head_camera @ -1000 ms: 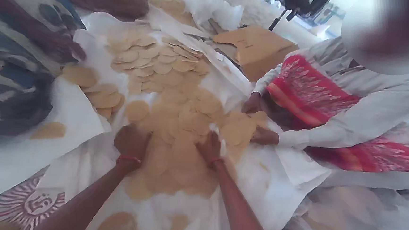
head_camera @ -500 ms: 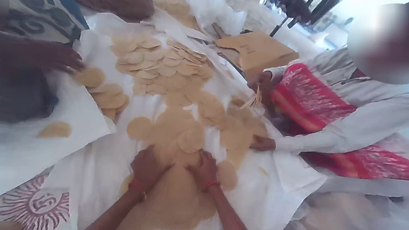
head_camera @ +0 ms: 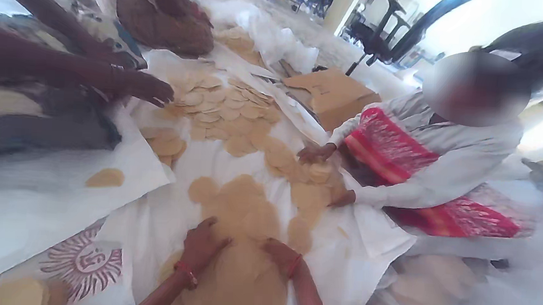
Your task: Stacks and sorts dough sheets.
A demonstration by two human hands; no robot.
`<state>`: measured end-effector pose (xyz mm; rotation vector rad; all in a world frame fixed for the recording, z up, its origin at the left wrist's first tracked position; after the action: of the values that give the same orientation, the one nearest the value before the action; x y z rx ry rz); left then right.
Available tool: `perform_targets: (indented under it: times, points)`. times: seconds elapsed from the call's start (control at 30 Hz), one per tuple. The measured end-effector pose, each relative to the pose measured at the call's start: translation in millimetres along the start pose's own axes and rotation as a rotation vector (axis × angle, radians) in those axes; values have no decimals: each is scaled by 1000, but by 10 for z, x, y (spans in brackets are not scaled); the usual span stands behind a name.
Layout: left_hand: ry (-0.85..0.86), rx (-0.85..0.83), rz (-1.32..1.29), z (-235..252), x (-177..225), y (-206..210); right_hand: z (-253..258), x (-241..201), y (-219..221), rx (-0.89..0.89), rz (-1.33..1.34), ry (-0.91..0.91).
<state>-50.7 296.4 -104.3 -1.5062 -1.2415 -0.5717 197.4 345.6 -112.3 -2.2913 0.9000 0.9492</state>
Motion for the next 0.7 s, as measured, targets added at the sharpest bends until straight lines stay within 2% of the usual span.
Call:
perform_targets:
  times: [0.07, 0.2, 0.27, 0.33, 0.43, 0.5, 0.6, 0.7]
  points:
    - [117, 21, -21, -63, 55, 83, 125, 130, 143, 17, 38, 13]
    - [278, 37, -120, -78, 13, 104, 4, 1, 359, 55, 75, 178]
    - [377, 21, -253, -79, 66, 24, -70, -48, 334, 113, 48, 210]
    - [431, 15, -491, -87, 131, -98, -215, -202, 277, 182, 17, 193]
    - [379, 79, -801, -125, 270, -384, -503, -647, 126, 287, -62, 48]
    - [360, 151, -852, -142, 337, -585, -730, -949, -46, 371, -127, -47]
    - [342, 207, -881, -161, 332, -765, -1224, -1455, -328, 593, -242, -212]
    - [308, 209, -869, -221, 333, -766, -1740, -1805, -480, 832, -192, -471]
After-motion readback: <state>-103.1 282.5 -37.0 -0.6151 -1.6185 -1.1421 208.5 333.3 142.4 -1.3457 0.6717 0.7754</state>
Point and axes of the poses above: each hand's wrist, its own z-axis towards the middle knuckle, its own y-axis out of the palm, x = y × z, the point moved 9 cm from there along z, towards the middle knuckle, and after that the axes turned 5 degrees about -z, right-handed, at the moved point
